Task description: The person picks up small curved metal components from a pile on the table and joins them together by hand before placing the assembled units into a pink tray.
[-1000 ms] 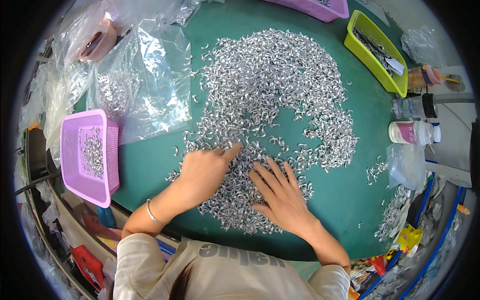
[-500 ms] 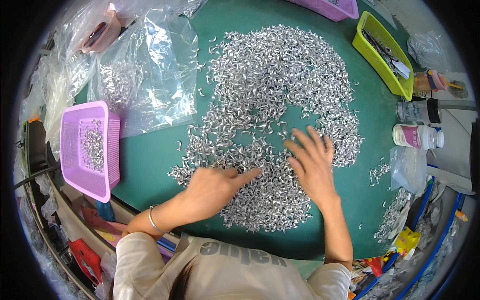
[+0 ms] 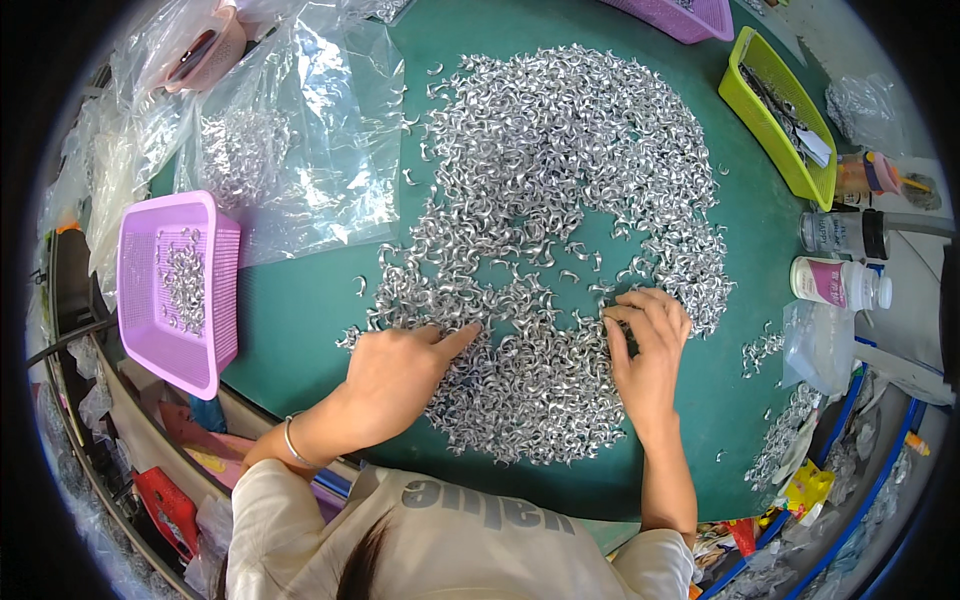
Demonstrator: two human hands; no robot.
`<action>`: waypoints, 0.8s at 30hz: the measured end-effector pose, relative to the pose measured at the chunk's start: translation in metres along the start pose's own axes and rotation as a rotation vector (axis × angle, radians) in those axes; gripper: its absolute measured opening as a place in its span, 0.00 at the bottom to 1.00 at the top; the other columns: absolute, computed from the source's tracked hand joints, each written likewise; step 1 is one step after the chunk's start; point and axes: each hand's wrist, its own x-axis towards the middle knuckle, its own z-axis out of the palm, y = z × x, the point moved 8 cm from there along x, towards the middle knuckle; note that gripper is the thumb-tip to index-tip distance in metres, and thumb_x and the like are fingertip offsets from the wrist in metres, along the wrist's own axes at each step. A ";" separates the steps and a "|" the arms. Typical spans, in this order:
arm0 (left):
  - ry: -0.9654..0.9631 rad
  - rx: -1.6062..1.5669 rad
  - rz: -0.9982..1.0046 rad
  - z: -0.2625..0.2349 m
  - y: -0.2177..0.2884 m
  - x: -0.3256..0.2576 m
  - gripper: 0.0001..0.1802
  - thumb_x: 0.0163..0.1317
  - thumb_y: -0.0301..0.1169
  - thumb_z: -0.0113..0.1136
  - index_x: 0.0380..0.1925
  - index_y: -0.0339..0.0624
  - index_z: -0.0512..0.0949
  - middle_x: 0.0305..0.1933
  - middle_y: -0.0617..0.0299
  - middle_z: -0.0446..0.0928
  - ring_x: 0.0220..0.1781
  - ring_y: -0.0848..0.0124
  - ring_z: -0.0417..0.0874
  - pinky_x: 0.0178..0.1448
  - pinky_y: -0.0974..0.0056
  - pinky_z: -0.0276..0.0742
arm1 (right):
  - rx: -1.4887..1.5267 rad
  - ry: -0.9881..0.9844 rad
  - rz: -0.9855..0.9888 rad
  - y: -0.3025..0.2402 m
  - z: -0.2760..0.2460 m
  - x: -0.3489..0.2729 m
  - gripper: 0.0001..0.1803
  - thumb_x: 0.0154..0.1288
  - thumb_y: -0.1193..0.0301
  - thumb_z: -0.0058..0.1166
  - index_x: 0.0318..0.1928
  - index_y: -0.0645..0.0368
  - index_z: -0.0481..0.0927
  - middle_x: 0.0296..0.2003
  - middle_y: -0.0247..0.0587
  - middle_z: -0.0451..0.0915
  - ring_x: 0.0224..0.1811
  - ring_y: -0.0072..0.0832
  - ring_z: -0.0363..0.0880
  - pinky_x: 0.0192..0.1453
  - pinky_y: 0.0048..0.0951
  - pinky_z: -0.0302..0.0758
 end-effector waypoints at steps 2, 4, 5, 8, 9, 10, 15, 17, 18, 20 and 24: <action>0.002 -0.009 -0.004 -0.001 -0.001 0.000 0.28 0.43 0.22 0.52 0.50 0.47 0.72 0.21 0.61 0.71 0.19 0.63 0.76 0.19 0.61 0.70 | 0.051 0.023 0.091 0.005 -0.003 0.002 0.07 0.48 0.78 0.58 0.31 0.58 0.78 0.34 0.35 0.75 0.42 0.33 0.70 0.47 0.33 0.59; 0.014 -0.038 -0.001 -0.001 -0.001 -0.001 0.28 0.42 0.22 0.52 0.50 0.46 0.72 0.21 0.61 0.71 0.20 0.63 0.76 0.19 0.61 0.70 | 0.051 0.069 0.141 0.008 -0.006 0.005 0.07 0.49 0.78 0.58 0.32 0.57 0.78 0.31 0.33 0.76 0.37 0.31 0.69 0.42 0.30 0.58; 0.041 -0.072 0.002 -0.003 0.000 -0.001 0.27 0.42 0.22 0.52 0.49 0.46 0.73 0.21 0.61 0.71 0.20 0.62 0.76 0.19 0.61 0.70 | 0.039 0.074 0.115 0.006 -0.006 0.008 0.07 0.49 0.78 0.58 0.32 0.57 0.78 0.31 0.33 0.76 0.37 0.30 0.69 0.42 0.30 0.58; 0.115 -0.162 0.008 -0.007 0.003 -0.001 0.25 0.43 0.22 0.53 0.47 0.43 0.73 0.22 0.61 0.72 0.20 0.62 0.76 0.20 0.61 0.70 | 0.000 0.082 0.013 0.001 -0.001 0.018 0.08 0.49 0.76 0.58 0.33 0.57 0.78 0.31 0.32 0.74 0.35 0.30 0.68 0.42 0.30 0.57; 0.134 -0.184 0.008 -0.006 0.003 -0.001 0.24 0.43 0.22 0.53 0.46 0.43 0.73 0.22 0.61 0.72 0.20 0.62 0.76 0.20 0.60 0.70 | -0.046 0.064 -0.011 -0.003 0.002 0.021 0.08 0.49 0.75 0.58 0.33 0.57 0.78 0.31 0.32 0.74 0.35 0.30 0.67 0.42 0.31 0.57; 0.153 -0.206 0.007 -0.006 0.003 -0.001 0.23 0.44 0.22 0.54 0.45 0.42 0.73 0.22 0.61 0.72 0.20 0.61 0.76 0.20 0.60 0.70 | -0.091 0.047 -0.036 -0.007 0.005 0.023 0.08 0.50 0.75 0.58 0.33 0.56 0.79 0.31 0.32 0.73 0.35 0.30 0.67 0.42 0.31 0.57; 0.198 -0.251 0.019 -0.006 0.005 -0.002 0.20 0.46 0.23 0.54 0.44 0.42 0.74 0.22 0.61 0.71 0.20 0.62 0.75 0.19 0.60 0.69 | -0.220 -0.078 -0.075 -0.018 0.023 0.026 0.06 0.50 0.75 0.56 0.32 0.58 0.77 0.30 0.35 0.70 0.37 0.33 0.65 0.46 0.37 0.57; 0.198 -0.260 0.006 -0.005 0.005 -0.003 0.19 0.48 0.23 0.54 0.43 0.42 0.74 0.22 0.60 0.72 0.21 0.62 0.75 0.20 0.60 0.69 | -0.261 -0.081 -0.078 -0.019 0.026 0.026 0.04 0.52 0.76 0.53 0.31 0.58 0.76 0.30 0.37 0.70 0.39 0.34 0.65 0.47 0.40 0.57; 0.186 -0.258 -0.013 -0.005 0.005 -0.004 0.18 0.49 0.23 0.55 0.43 0.43 0.75 0.23 0.60 0.73 0.21 0.62 0.76 0.22 0.60 0.69 | -0.276 -0.085 -0.078 -0.018 0.029 0.024 0.04 0.52 0.76 0.53 0.31 0.58 0.76 0.31 0.37 0.70 0.39 0.35 0.65 0.47 0.40 0.57; 0.182 -0.268 -0.031 -0.006 0.006 -0.005 0.17 0.50 0.23 0.55 0.43 0.44 0.75 0.23 0.60 0.73 0.22 0.62 0.76 0.23 0.60 0.69 | -0.285 -0.064 -0.077 -0.017 0.030 0.024 0.04 0.52 0.77 0.52 0.31 0.58 0.76 0.31 0.37 0.70 0.39 0.35 0.65 0.47 0.40 0.57; 0.208 -0.312 -0.027 -0.009 0.007 -0.010 0.16 0.50 0.22 0.55 0.43 0.43 0.75 0.23 0.60 0.73 0.21 0.61 0.75 0.22 0.60 0.68 | -0.134 0.002 -0.031 -0.013 0.020 0.025 0.05 0.52 0.78 0.52 0.32 0.58 0.74 0.33 0.37 0.71 0.40 0.35 0.65 0.49 0.39 0.56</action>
